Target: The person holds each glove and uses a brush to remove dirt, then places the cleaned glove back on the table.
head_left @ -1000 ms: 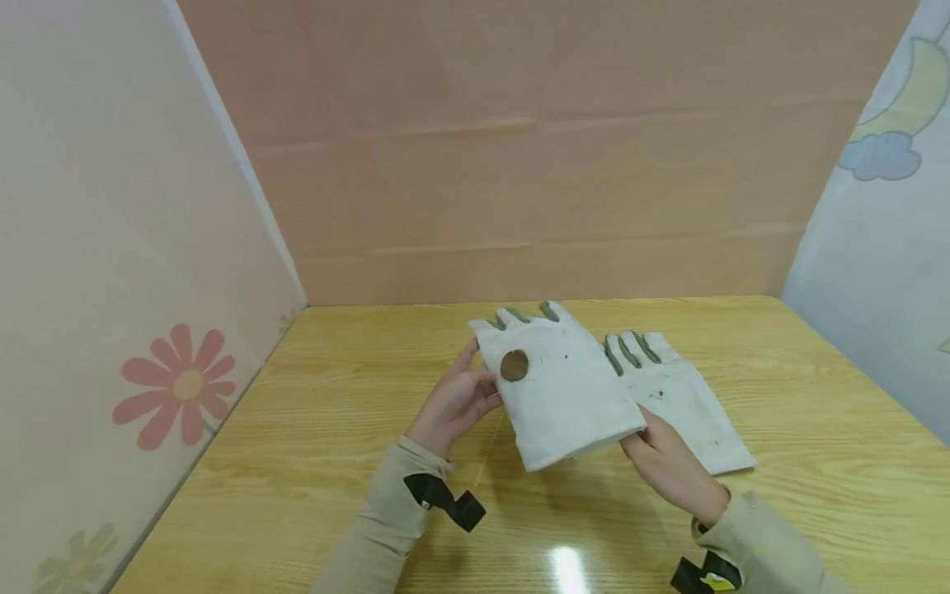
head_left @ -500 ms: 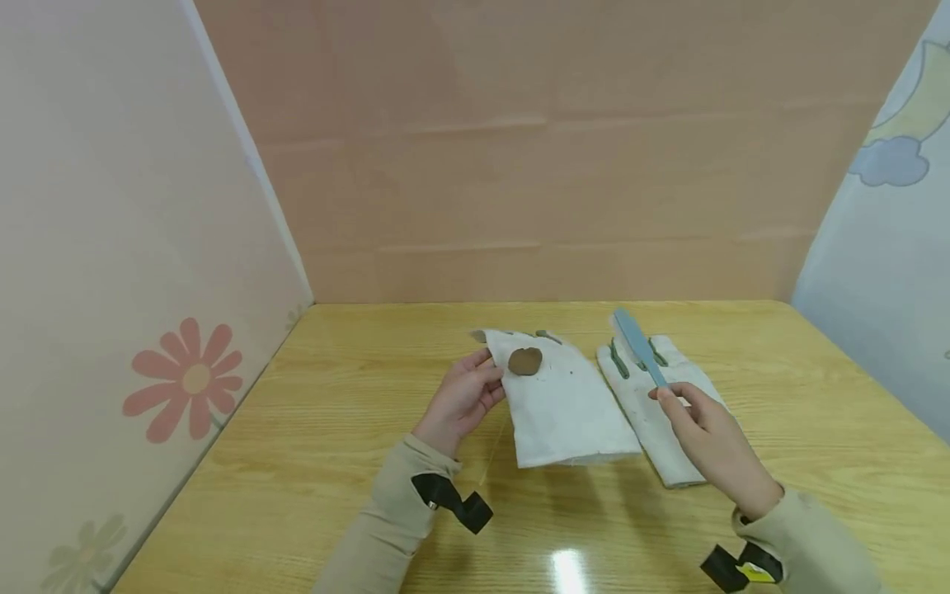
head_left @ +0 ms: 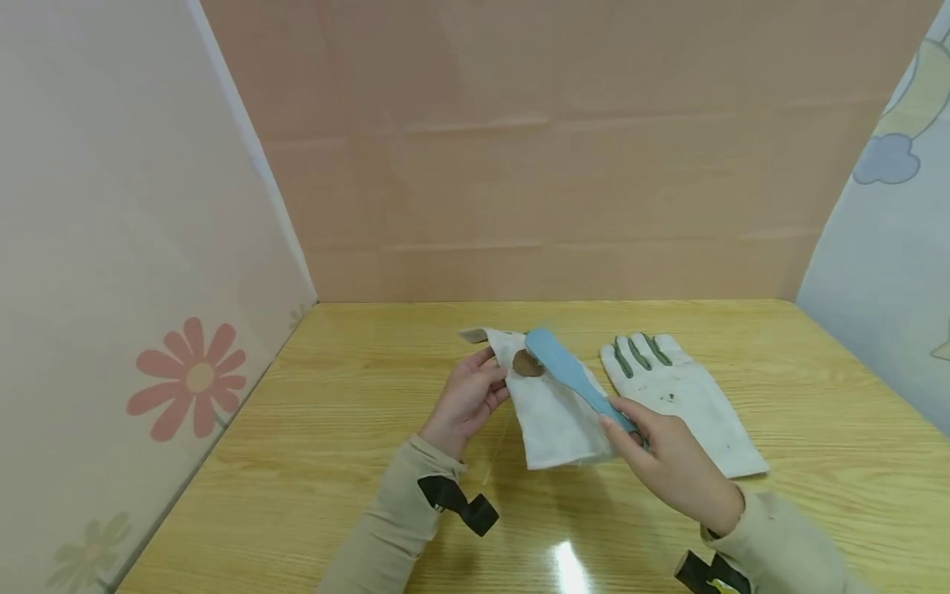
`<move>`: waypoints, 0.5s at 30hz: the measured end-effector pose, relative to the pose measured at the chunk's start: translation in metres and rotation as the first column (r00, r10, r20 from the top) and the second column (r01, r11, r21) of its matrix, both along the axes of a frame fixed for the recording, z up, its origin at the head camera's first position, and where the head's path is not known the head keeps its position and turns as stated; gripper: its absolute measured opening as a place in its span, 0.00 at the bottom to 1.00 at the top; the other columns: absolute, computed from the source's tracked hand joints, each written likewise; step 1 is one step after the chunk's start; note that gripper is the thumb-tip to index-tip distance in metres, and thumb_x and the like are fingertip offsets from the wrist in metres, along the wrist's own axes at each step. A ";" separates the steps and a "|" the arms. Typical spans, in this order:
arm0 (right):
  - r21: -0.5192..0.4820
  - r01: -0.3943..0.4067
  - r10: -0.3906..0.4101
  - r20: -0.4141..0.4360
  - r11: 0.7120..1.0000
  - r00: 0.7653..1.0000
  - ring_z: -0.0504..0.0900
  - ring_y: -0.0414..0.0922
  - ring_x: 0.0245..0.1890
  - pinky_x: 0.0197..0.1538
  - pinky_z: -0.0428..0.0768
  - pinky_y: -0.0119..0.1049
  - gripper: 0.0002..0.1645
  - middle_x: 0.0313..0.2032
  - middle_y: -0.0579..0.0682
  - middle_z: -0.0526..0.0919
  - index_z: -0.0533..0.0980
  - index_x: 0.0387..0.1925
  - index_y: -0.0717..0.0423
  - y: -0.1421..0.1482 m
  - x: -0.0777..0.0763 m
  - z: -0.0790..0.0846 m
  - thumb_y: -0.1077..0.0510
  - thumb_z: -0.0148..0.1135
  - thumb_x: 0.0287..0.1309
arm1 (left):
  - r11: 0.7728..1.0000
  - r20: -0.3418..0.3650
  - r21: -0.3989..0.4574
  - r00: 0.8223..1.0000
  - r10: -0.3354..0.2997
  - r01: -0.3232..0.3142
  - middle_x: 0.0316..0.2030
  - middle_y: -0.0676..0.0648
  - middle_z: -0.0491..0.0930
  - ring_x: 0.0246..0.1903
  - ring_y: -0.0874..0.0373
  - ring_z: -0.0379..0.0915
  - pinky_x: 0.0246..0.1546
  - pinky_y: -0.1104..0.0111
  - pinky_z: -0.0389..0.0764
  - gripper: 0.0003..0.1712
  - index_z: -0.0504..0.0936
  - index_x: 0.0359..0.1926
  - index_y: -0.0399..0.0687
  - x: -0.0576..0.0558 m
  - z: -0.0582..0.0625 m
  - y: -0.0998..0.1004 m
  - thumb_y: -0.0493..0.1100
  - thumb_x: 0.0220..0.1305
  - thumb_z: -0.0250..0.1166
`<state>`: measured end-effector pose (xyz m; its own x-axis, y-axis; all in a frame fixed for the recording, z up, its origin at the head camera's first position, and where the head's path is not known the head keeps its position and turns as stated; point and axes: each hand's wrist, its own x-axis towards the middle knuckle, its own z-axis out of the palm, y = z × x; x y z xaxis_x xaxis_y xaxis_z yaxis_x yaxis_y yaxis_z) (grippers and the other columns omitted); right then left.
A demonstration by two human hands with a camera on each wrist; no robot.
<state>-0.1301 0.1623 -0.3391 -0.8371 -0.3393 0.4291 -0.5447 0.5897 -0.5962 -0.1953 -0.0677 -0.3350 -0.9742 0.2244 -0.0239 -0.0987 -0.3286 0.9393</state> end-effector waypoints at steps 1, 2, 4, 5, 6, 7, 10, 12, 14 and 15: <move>0.007 0.003 -0.003 0.006 1.000 1.000 0.53 0.28 0.11 0.15 0.60 0.26 0.17 0.12 0.36 0.61 0.73 0.52 0.65 -0.001 0.000 -0.001 0.60 0.51 0.66 | 1.000 0.000 -0.002 1.000 0.002 -0.002 0.64 0.33 0.63 0.50 0.57 0.76 0.45 0.73 0.78 0.30 0.50 0.69 0.33 0.000 0.000 0.000 0.29 0.68 0.44; 0.013 0.008 -0.008 0.014 1.000 1.000 0.53 0.28 0.11 0.15 0.60 0.26 0.17 0.12 0.37 0.61 0.73 0.52 0.66 -0.001 -0.001 -0.001 0.60 0.51 0.66 | 1.000 -0.004 -0.002 1.000 0.001 -0.001 0.64 0.33 0.63 0.51 0.56 0.75 0.46 0.72 0.78 0.29 0.50 0.69 0.33 0.000 0.000 0.000 0.29 0.68 0.44; 0.028 0.017 -0.018 0.047 0.999 0.999 0.54 0.29 0.11 0.15 0.61 0.27 0.19 0.13 0.38 0.62 0.72 0.54 0.66 -0.001 -0.002 -0.002 0.59 0.50 0.66 | 1.000 -0.003 -0.010 1.000 0.008 -0.008 0.63 0.33 0.65 0.51 0.55 0.75 0.48 0.71 0.78 0.29 0.52 0.69 0.33 0.000 0.000 0.000 0.29 0.68 0.44; 0.034 0.019 -0.021 0.066 0.999 0.998 0.54 0.29 0.11 0.16 0.61 0.27 0.19 0.13 0.39 0.62 0.72 0.54 0.66 -0.001 -0.003 -0.002 0.58 0.50 0.67 | 1.000 -0.004 -0.015 1.000 0.011 -0.011 0.63 0.33 0.65 0.51 0.55 0.75 0.48 0.70 0.78 0.28 0.52 0.69 0.33 0.000 0.000 0.000 0.29 0.68 0.44; 0.039 0.021 -0.024 0.084 0.999 0.996 0.54 0.29 0.11 0.16 0.61 0.27 0.19 0.13 0.39 0.63 0.72 0.54 0.65 -0.001 -0.004 -0.002 0.58 0.49 0.67 | 1.000 -0.002 -0.018 1.000 0.017 -0.017 0.62 0.33 0.66 0.51 0.56 0.76 0.49 0.70 0.78 0.28 0.53 0.68 0.33 0.000 0.001 0.000 0.29 0.68 0.44; 0.043 0.021 -0.025 0.098 0.999 0.995 0.54 0.29 0.12 0.16 0.61 0.27 0.20 0.13 0.40 0.63 0.72 0.55 0.65 -0.001 -0.004 -0.003 0.57 0.49 0.68 | 1.000 -0.001 -0.022 1.000 0.022 -0.022 0.62 0.32 0.66 0.50 0.57 0.76 0.48 0.70 0.78 0.28 0.53 0.68 0.33 0.000 0.001 0.000 0.29 0.68 0.44; 0.043 0.015 -0.021 0.142 0.999 0.990 0.54 0.30 0.12 0.16 0.61 0.28 0.21 0.14 0.41 0.63 0.71 0.56 0.65 -0.002 -0.005 -0.007 0.56 0.48 0.68 | 0.999 0.005 -0.031 0.999 0.035 -0.035 0.61 0.32 0.67 0.48 0.58 0.77 0.48 0.70 0.78 0.28 0.55 0.68 0.32 0.001 0.001 0.001 0.28 0.67 0.44; 0.039 0.009 -0.015 0.155 0.999 0.988 0.53 0.30 0.12 0.17 0.61 0.28 0.22 0.15 0.42 0.62 0.71 0.56 0.66 -0.003 -0.004 -0.009 0.55 0.47 0.69 | 0.999 0.010 -0.029 0.999 0.038 -0.037 0.60 0.32 0.67 0.47 0.59 0.77 0.48 0.70 0.78 0.28 0.56 0.67 0.32 0.001 0.002 0.002 0.28 0.67 0.44; 0.034 0.000 -0.007 0.188 0.999 0.982 0.52 0.30 0.12 0.16 0.62 0.28 0.23 0.15 0.42 0.62 0.70 0.57 0.67 -0.004 -0.004 -0.011 0.55 0.46 0.69 | 0.999 0.010 -0.026 0.999 0.037 -0.037 0.60 0.31 0.68 0.46 0.60 0.77 0.46 0.71 0.78 0.27 0.57 0.67 0.32 0.001 0.001 0.002 0.28 0.67 0.44; 0.033 -0.003 -0.003 0.199 0.999 0.980 0.52 0.30 0.12 0.16 0.62 0.28 0.24 0.16 0.43 0.62 0.69 0.58 0.67 -0.004 -0.003 -0.011 0.55 0.46 0.69 | 0.999 0.015 -0.023 0.999 0.038 -0.038 0.60 0.32 0.68 0.45 0.61 0.77 0.45 0.72 0.78 0.27 0.57 0.67 0.32 0.001 0.001 0.002 0.28 0.67 0.45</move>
